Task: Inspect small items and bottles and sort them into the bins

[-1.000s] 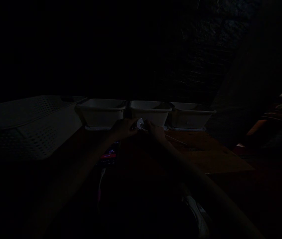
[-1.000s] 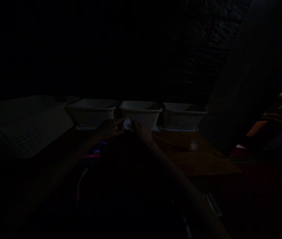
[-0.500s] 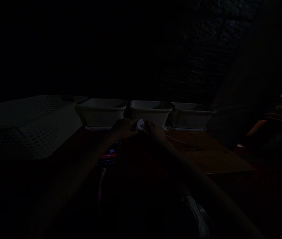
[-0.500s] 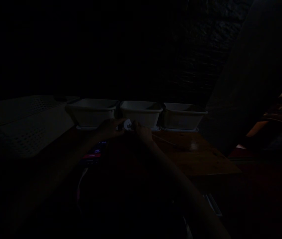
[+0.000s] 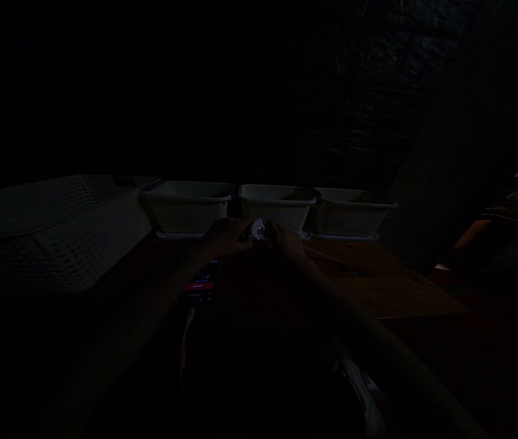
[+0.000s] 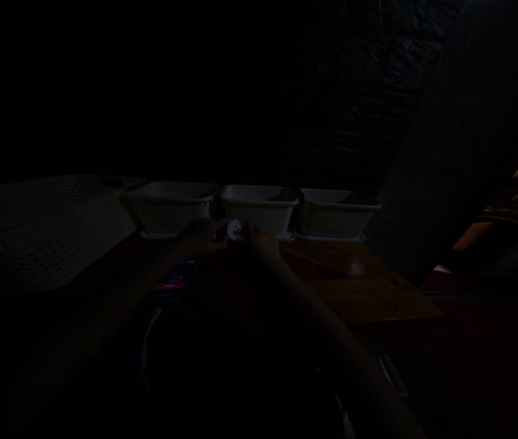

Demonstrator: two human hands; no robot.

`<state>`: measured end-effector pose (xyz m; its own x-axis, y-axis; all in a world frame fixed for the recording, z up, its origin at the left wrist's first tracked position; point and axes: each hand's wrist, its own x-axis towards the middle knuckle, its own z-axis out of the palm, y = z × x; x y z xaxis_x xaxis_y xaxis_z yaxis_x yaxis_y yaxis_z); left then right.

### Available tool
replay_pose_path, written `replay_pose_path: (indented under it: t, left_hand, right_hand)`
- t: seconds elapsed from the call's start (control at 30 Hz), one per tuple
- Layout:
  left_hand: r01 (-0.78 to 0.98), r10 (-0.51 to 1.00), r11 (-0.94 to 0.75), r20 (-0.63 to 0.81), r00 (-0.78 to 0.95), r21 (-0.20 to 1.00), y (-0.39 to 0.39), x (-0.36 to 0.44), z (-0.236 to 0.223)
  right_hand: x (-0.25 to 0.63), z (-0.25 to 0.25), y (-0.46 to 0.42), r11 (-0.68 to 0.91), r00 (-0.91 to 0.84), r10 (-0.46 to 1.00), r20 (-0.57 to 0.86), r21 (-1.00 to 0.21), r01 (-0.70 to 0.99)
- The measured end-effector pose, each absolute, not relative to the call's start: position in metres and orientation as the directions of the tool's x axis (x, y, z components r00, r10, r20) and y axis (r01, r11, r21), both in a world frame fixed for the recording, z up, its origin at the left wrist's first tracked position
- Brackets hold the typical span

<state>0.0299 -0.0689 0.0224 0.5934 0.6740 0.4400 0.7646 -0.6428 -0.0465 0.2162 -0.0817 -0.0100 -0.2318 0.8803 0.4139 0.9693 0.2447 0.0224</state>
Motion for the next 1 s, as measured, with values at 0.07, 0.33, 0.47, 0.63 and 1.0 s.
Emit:
replay_pose_path:
  t: [0.07,0.33,0.47,0.63,1.0]
  left_hand:
    - [0.765,0.679,-0.643,0.435,0.592,-0.039,-0.0698,0.0301,0.0229]
    - [0.746,0.663,-0.665,0.438,0.608,-0.029,-0.0680,0.0296,0.0212]
    - [0.737,0.650,-0.675,0.446,0.615,-0.032,-0.0671,0.0297,0.0202]
    - [0.742,0.662,-0.670,0.433,0.612,-0.024,-0.0682,0.0303,0.0208]
    - [0.738,0.656,-0.674,0.436,0.616,-0.029,-0.0688,0.0297,0.0210]
  right_hand:
    - [0.2164,-0.0103,-0.0819,0.253,-0.238,0.877,0.417,0.019,0.967]
    - [0.2172,-0.0117,-0.0833,0.280,-0.239,0.858,0.454,-0.024,0.960]
    - [0.2174,-0.0107,-0.0855,0.296,-0.253,0.851,0.460,-0.023,0.955]
    - [0.2179,-0.0101,-0.0865,0.287,-0.246,0.856,0.455,-0.022,0.958]
    - [0.2195,-0.0122,-0.0842,0.298,-0.246,0.840,0.483,-0.031,0.954]
